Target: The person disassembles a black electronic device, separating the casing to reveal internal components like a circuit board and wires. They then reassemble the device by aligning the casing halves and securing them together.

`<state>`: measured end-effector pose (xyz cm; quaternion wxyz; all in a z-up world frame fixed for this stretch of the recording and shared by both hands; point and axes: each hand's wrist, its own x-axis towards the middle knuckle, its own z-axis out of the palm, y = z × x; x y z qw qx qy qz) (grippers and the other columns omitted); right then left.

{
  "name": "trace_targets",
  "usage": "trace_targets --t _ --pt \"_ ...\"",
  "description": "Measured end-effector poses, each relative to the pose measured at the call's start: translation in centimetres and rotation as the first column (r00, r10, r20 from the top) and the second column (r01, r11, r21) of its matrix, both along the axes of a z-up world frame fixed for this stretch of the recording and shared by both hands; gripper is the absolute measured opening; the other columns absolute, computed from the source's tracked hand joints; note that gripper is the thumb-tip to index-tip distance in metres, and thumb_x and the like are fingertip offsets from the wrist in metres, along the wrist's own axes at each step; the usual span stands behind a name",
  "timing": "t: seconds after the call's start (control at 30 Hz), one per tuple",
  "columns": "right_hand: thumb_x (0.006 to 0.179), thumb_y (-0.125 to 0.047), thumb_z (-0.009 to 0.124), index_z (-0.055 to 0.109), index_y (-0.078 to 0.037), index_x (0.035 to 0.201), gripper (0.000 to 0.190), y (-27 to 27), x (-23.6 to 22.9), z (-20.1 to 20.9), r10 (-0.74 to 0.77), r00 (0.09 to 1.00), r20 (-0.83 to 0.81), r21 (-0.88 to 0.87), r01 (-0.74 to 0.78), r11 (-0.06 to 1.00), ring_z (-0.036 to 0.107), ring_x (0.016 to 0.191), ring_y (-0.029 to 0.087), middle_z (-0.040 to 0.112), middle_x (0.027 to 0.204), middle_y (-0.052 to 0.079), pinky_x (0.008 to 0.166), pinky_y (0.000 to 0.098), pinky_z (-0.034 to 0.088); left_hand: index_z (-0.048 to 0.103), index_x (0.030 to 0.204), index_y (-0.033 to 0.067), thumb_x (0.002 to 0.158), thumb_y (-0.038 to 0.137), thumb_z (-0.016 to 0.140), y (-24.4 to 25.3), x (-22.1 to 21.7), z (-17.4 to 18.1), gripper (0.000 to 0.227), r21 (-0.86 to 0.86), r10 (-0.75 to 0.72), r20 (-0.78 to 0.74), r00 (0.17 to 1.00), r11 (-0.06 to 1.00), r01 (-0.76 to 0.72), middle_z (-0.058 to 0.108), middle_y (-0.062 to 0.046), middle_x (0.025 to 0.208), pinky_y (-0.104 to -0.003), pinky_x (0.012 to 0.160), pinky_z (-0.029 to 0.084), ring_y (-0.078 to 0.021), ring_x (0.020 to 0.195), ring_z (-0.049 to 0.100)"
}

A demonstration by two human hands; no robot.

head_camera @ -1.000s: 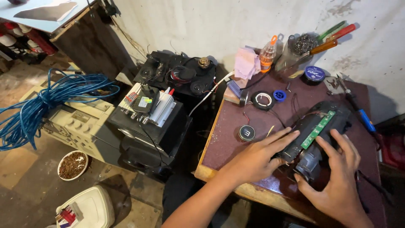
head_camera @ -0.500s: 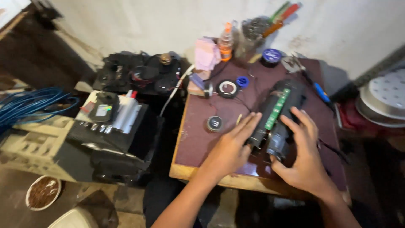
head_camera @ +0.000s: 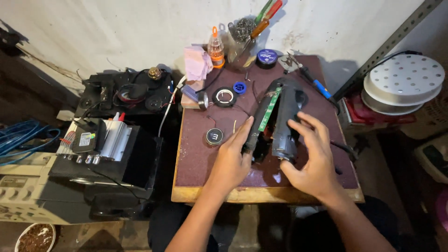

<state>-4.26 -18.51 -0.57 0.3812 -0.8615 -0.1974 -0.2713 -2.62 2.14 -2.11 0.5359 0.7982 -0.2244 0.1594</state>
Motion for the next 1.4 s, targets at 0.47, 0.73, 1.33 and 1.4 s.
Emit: trace_targets --t 0.47,0.73,1.33,1.4 --pt "0.070 0.011 0.078 0.071 0.004 0.112 0.044 -0.1 -1.9 -3.8 -0.295 0.942 0.163 0.186 0.264 0.946 0.060 0.067 0.027 0.056 0.077 0.009 0.057 0.0349 0.055 0.055 0.145 0.0022 0.078 -0.013 0.059 -0.7 0.1 -2.0 0.069 -0.022 0.120 -0.018 0.993 0.992 -0.121 0.066 -0.028 0.130 -0.048 0.097 0.054 -0.0441 0.120 0.063" --pt "0.087 -0.004 0.077 0.058 -0.003 0.114 0.033 -0.1 -3.7 -4.6 -0.318 0.940 -0.126 0.347 0.342 0.873 0.054 0.070 0.010 0.057 0.087 0.004 0.058 0.0232 0.046 0.044 0.154 0.0101 0.087 -0.011 0.053 -0.2 0.0 -2.1 0.071 0.015 0.152 -0.210 0.966 0.988 -0.153 0.073 -0.010 0.091 -0.028 0.063 0.050 -0.0172 0.063 0.059" --pt "0.078 0.006 0.078 0.050 -0.007 0.098 0.037 -2.9 -3.4 -5.8 -0.159 0.863 -0.479 0.456 0.400 0.795 0.051 0.057 0.008 0.053 0.075 0.004 0.047 0.0271 0.057 0.049 0.148 0.0083 0.081 0.000 0.061 0.3 0.1 -1.2 0.069 0.059 0.257 -0.203 0.945 0.966 -0.250 0.065 -0.016 0.138 -0.032 0.097 0.056 -0.0242 0.109 0.074" --pt "0.080 -0.001 0.081 0.057 -0.011 0.082 0.027 -3.4 -3.5 -5.9 -0.164 0.821 -0.547 0.373 0.415 0.830 0.043 0.052 0.005 0.056 0.062 -0.001 0.048 0.0223 0.034 0.044 0.153 0.0143 0.085 0.006 0.062 0.3 -0.4 0.2 0.071 0.121 0.280 -0.386 0.879 0.960 -0.253 0.065 -0.024 0.133 -0.025 0.064 0.061 -0.0091 0.034 0.040"
